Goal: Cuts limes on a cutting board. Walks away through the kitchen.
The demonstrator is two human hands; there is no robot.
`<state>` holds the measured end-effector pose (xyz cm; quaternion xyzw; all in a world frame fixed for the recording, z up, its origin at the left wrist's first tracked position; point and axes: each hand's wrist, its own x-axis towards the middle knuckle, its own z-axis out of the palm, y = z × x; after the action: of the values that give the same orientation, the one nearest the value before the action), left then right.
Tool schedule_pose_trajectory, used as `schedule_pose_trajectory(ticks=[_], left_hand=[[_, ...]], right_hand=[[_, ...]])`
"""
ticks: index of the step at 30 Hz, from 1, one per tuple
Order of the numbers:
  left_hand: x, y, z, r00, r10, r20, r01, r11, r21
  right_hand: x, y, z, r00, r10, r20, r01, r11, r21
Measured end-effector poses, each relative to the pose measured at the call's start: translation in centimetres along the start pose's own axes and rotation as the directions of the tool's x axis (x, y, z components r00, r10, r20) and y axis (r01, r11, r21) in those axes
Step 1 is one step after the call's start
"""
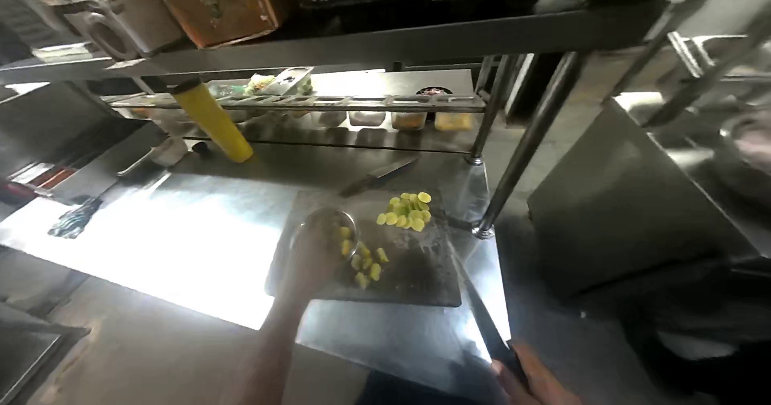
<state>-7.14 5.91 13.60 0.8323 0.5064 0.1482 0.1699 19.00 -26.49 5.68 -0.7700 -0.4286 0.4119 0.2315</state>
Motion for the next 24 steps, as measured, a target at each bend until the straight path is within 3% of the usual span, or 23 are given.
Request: schedule_pose_trajectory(ticks=[4,6,8,13,17,24], left_hand=[[-2.2,4.7,10.6,0.931,0.338,0.137,-0.298,0.921,-0.25],[-2.9,4.9,15.3,0.905,0.42,0.068,-0.393,0.886,-0.244],[-3.2,4.6,17.3,0.906,0.423,-0.019,-0.415,0.877,-0.244],[-4.1,4.1,17.4,0.895,0.382,-0.23,-0.445,0.79,-0.421],[-3.8,3.9,16.9,0.929,0.338,-0.151,-0.363,0.752,-0.55],[-2.9,3.0,17.1,0.897,0.431,-0.102,-0.414,0.735,-0.537]], right_hand=[[1.8,-3.5,0.0,0.981,0.127,0.144,-0.097,0.975,-0.198],[2.6,-4.6,0.2,0.976,0.153,0.154,-0.108,0.957,-0.268],[2.9,-5.2,0.2,0.977,0.158,0.145,-0.106,0.945,-0.31],[2.8,-6.5,-0.1,0.97,0.198,0.138,-0.136,0.92,-0.366],[2.6,-7.0,0.0,0.983,0.148,0.11,-0.094,0.916,-0.39],[2.6,-7.9,0.1,0.99,0.111,0.091,-0.057,0.884,-0.464]])
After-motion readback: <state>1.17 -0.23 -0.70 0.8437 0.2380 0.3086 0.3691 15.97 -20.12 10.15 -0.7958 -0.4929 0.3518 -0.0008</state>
